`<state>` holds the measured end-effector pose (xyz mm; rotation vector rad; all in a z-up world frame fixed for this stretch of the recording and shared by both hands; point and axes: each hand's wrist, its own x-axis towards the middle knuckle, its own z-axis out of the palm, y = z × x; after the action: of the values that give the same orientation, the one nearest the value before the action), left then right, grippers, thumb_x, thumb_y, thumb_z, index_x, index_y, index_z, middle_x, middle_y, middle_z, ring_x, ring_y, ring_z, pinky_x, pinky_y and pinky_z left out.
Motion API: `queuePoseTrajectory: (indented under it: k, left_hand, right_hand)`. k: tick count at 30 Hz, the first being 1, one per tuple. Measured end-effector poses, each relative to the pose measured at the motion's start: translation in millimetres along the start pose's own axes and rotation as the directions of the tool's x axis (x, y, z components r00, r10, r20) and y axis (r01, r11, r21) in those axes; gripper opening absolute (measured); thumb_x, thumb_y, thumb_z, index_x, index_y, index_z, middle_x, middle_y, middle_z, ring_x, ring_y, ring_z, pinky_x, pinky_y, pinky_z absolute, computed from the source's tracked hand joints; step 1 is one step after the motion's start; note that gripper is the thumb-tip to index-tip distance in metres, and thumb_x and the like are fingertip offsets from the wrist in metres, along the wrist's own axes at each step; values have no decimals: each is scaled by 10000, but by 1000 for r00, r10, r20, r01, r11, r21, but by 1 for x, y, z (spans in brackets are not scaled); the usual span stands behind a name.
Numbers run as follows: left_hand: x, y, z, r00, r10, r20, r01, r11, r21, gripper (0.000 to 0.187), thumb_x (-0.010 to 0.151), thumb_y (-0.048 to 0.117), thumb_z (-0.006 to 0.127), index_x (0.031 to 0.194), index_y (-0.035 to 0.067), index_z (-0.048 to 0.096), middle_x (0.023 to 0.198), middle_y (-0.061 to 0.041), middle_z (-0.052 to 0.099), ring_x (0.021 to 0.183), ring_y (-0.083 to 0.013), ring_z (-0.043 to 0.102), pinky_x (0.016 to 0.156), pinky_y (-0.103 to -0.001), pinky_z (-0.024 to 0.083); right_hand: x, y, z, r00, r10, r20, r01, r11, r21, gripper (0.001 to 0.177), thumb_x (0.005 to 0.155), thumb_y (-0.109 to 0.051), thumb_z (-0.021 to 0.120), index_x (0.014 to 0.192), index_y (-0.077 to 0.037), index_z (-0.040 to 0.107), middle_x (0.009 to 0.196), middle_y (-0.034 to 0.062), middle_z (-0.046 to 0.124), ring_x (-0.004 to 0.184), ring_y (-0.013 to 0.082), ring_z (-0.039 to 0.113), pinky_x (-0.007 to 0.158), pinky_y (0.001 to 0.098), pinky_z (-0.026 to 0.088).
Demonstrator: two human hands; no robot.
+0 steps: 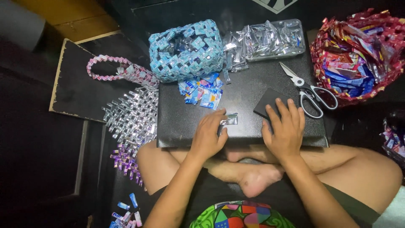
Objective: The person folds small plastic wrappers by hand, using a small black block to press the creases flat, and then trims the edges of a folded piece using scissors.
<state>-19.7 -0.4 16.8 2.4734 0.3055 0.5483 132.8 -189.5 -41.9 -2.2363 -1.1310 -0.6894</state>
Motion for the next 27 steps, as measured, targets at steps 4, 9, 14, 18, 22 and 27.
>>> queuePoseTrajectory:
  k: [4,9,14,18,22,27]
  left_hand:
    - [-4,-3,5,1000,2,-22,-2,1000,27,306,887,115,680,1188,58,665,1253,-163,696,1242,-333,631,1092,-494,436]
    - [2,-10,-4,996,94,6,-95,993,68,209,948,112,645,1144,105,718,1169,-102,744,1203,-263,663,1059,-437,475]
    - [5,-16,-10,995,100,-21,-99,995,24,213,970,112,622,1157,131,722,1117,-71,764,1161,-227,687,1011,-405,507]
    - [5,-23,-7,996,79,-30,-79,997,0,202,990,146,614,1161,142,721,1082,-50,773,1131,-199,701,985,-383,518]
    - [8,-15,-14,999,43,-6,-44,998,-48,201,994,133,596,1159,120,710,1043,-91,770,1077,-259,711,965,-417,522]
    - [8,-17,-14,1000,-13,-3,12,993,-114,203,1009,137,578,1164,120,707,1039,-73,770,1067,-250,710,975,-404,505]
  right_hand:
    - [1,-19,-3,990,-129,51,123,986,113,321,934,-236,679,1244,-157,708,1431,121,609,1480,368,412,1238,548,166]
    - [22,-34,-3,939,-294,177,260,946,193,251,939,-236,631,1166,-177,723,1233,36,696,1336,299,546,1233,591,203]
    - [36,-34,3,920,-326,217,302,943,137,208,953,-301,643,1092,-194,756,1122,11,724,1264,261,589,1232,585,223]
    - [46,-39,0,904,-338,261,317,941,122,172,950,-331,668,977,-206,783,1031,12,730,1201,252,615,1223,593,226]
    - [47,-38,5,898,-355,261,336,935,118,179,949,-350,674,956,-205,778,1058,24,729,1200,260,618,1214,606,237]
    - [52,-41,4,888,-395,234,374,918,129,164,950,-343,682,966,-202,766,1084,29,724,1184,259,620,1203,623,226]
